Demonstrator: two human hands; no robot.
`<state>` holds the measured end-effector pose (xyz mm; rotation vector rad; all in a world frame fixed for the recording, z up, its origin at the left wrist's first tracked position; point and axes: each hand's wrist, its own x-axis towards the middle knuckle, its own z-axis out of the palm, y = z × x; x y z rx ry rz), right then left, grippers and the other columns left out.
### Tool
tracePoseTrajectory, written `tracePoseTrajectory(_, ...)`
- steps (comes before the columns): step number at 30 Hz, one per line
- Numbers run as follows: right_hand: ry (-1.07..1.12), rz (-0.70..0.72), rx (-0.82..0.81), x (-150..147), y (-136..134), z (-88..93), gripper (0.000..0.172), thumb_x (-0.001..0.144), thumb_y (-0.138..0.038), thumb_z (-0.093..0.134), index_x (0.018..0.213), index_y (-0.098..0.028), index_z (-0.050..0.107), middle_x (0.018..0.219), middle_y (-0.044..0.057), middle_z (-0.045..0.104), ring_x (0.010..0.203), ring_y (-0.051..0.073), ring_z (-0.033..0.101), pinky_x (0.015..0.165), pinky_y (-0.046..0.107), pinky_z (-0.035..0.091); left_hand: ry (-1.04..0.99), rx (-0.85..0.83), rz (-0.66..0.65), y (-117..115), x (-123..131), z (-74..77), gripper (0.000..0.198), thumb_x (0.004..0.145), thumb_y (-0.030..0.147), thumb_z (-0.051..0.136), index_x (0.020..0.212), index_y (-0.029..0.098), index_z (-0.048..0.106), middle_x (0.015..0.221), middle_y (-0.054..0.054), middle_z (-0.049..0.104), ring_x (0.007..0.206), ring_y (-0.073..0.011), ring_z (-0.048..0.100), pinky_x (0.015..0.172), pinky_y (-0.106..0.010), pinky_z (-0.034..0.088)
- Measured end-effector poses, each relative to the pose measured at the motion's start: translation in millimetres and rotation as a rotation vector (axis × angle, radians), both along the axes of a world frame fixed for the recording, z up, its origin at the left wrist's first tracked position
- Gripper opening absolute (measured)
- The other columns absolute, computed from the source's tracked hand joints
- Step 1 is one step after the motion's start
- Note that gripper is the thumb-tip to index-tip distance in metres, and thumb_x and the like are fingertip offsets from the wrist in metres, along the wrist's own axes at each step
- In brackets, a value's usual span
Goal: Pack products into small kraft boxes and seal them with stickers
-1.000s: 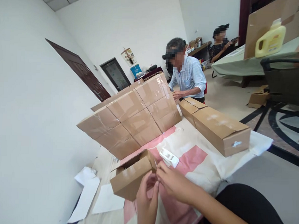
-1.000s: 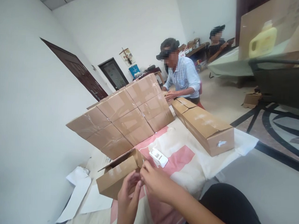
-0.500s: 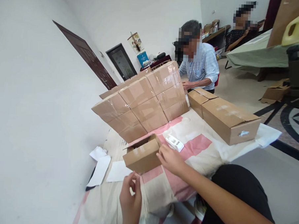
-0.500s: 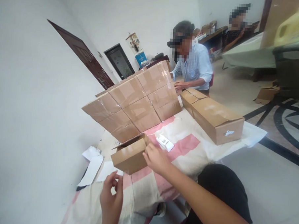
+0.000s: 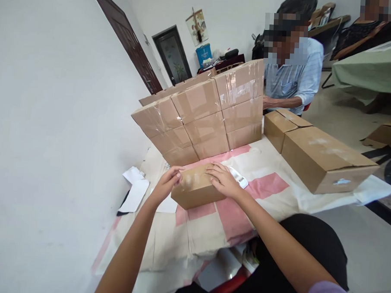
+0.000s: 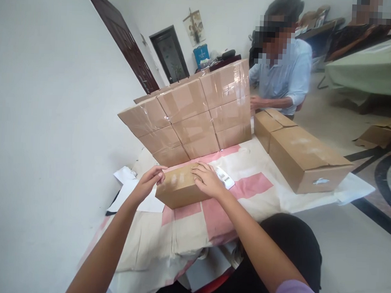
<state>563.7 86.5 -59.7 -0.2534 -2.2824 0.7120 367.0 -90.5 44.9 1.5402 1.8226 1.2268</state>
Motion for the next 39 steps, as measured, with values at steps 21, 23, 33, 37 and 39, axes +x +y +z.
tracePoseTrajectory(21, 0.081, 0.035, -0.036, -5, 6, -19.6, 0.038, 0.099, -0.025, 0.047, 0.132, -0.021, 0.066, 0.144, 0.008, 0.061, 0.149, 0.031, 0.037, 0.120, 0.059, 0.036, 0.435, -0.184, -0.167, 66, -26, -37.8, 0.040, 0.096, 0.039, 0.051, 0.134, 0.028, 0.059, 0.097, -0.002, 0.066, 0.103, -0.0235, 0.055, 0.109, -0.047, 0.031)
tracePoseTrajectory(23, 0.093, 0.033, -0.033, -5, 5, -20.1, 0.038, 0.099, -0.025, 0.046, 0.131, -0.020, 0.066, 0.144, 0.008, 0.061, 0.149, 0.031, 0.038, 0.121, 0.058, 0.036, 0.525, -0.184, -0.120, 63, -22, -39.8, 0.045, 0.095, 0.041, 0.053, 0.139, 0.030, 0.055, 0.113, -0.005, 0.067, 0.118, -0.0271, 0.050, 0.115, -0.052, 0.022)
tracePoseTrajectory(33, 0.094, 0.020, -0.093, 8, 17, -19.3, 0.039, 0.103, -0.033, 0.040, 0.133, -0.024, 0.063, 0.147, 0.008, 0.059, 0.145, 0.028, 0.043, 0.121, 0.056, 0.034, 0.623, -0.334, -0.086, 59, -16, -36.9, 0.057, 0.097, 0.057, 0.047, 0.150, 0.034, 0.045, 0.156, -0.002, 0.052, 0.143, -0.0307, 0.043, 0.120, -0.051, 0.024)
tracePoseTrajectory(37, 0.069, -0.297, -0.193, 30, 42, -28.5, 0.039, 0.098, -0.039, 0.044, 0.123, -0.019, 0.066, 0.130, 0.015, 0.065, 0.126, 0.030, 0.057, 0.113, 0.052, 0.042, 0.610, -0.349, -0.082, 55, -18, -34.6, 0.068, 0.091, 0.061, 0.056, 0.151, 0.031, 0.046, 0.160, -0.003, 0.047, 0.146, -0.0338, 0.039, 0.122, -0.050, 0.025)
tracePoseTrajectory(39, 0.008, -0.354, -0.225, 40, 48, -32.9, 0.040, 0.096, -0.043, 0.047, 0.118, -0.017, 0.067, 0.122, 0.016, 0.068, 0.118, 0.031, 0.061, 0.107, 0.052, 0.046, 0.605, -0.332, -0.060, 55, -17, -37.2, 0.061, 0.096, 0.057, 0.047, 0.151, 0.030, 0.046, 0.160, -0.003, 0.047, 0.147, -0.0315, 0.040, 0.123, -0.051, 0.025)
